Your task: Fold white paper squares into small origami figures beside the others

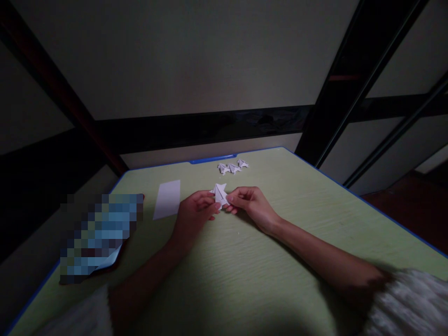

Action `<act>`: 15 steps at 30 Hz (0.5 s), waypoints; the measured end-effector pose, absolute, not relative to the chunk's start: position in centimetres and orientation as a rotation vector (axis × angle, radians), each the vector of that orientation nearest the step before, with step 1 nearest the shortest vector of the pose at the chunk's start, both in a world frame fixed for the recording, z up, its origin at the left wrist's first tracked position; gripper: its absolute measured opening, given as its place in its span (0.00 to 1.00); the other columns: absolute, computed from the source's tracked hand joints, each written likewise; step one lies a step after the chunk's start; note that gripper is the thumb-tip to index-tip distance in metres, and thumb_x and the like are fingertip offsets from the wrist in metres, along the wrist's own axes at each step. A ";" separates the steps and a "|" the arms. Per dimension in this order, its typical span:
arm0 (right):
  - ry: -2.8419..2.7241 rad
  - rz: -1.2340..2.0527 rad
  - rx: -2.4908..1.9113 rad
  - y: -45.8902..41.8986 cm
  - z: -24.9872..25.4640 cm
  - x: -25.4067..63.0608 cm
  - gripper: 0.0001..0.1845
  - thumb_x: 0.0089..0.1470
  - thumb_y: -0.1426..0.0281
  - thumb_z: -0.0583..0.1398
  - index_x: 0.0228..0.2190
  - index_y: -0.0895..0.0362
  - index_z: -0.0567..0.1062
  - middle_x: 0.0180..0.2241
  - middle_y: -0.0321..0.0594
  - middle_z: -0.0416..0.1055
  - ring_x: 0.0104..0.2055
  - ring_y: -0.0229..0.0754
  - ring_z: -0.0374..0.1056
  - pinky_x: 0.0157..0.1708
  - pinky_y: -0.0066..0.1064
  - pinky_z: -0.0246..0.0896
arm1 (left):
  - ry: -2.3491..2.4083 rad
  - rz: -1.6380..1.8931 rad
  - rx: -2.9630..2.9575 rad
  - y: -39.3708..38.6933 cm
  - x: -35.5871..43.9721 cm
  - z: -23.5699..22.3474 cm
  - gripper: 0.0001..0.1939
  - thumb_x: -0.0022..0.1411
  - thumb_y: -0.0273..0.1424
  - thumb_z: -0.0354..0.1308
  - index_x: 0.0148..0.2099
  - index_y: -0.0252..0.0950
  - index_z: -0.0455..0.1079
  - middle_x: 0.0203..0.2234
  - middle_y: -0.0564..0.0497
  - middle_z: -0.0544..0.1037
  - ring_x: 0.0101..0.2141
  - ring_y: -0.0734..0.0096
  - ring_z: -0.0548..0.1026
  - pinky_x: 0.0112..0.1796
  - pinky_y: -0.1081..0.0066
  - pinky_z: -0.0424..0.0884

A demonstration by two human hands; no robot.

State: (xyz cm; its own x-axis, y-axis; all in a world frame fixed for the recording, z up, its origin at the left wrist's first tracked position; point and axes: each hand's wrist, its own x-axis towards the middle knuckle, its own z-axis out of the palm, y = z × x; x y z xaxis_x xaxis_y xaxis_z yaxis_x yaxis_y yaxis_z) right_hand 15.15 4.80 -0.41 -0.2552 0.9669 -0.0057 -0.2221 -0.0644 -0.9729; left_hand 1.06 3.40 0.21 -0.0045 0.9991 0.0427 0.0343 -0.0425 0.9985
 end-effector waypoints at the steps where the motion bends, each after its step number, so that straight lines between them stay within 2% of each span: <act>1: -1.202 1.510 -0.937 4.8 -0.4 15.1 0.12 0.33 0.67 0.64 0.17 0.63 0.70 0.16 0.35 0.67 0.19 0.30 0.61 0.22 0.26 0.54 | 1.236 1.241 1.268 3.4 1.1 0.1 0.12 0.38 0.30 0.60 0.30 0.32 0.66 0.17 0.56 0.72 0.19 0.77 0.69 0.19 0.78 0.64; 8: -1.330 1.421 -0.994 4.8 -0.5 15.1 0.10 0.35 0.67 0.62 0.18 0.63 0.70 0.16 0.33 0.64 0.19 0.30 0.58 0.22 0.26 0.53 | 1.306 1.255 1.285 3.5 0.9 -0.1 0.08 0.38 0.28 0.60 0.25 0.32 0.68 0.18 0.55 0.72 0.19 0.79 0.67 0.20 0.79 0.64; 15: -1.501 1.325 -1.061 4.7 -0.3 15.1 0.09 0.36 0.69 0.61 0.17 0.62 0.68 0.15 0.32 0.61 0.17 0.30 0.54 0.19 0.25 0.48 | 1.370 1.157 1.476 3.5 0.7 -0.2 0.04 0.42 0.29 0.58 0.23 0.33 0.70 0.17 0.56 0.71 0.18 0.79 0.66 0.20 0.78 0.62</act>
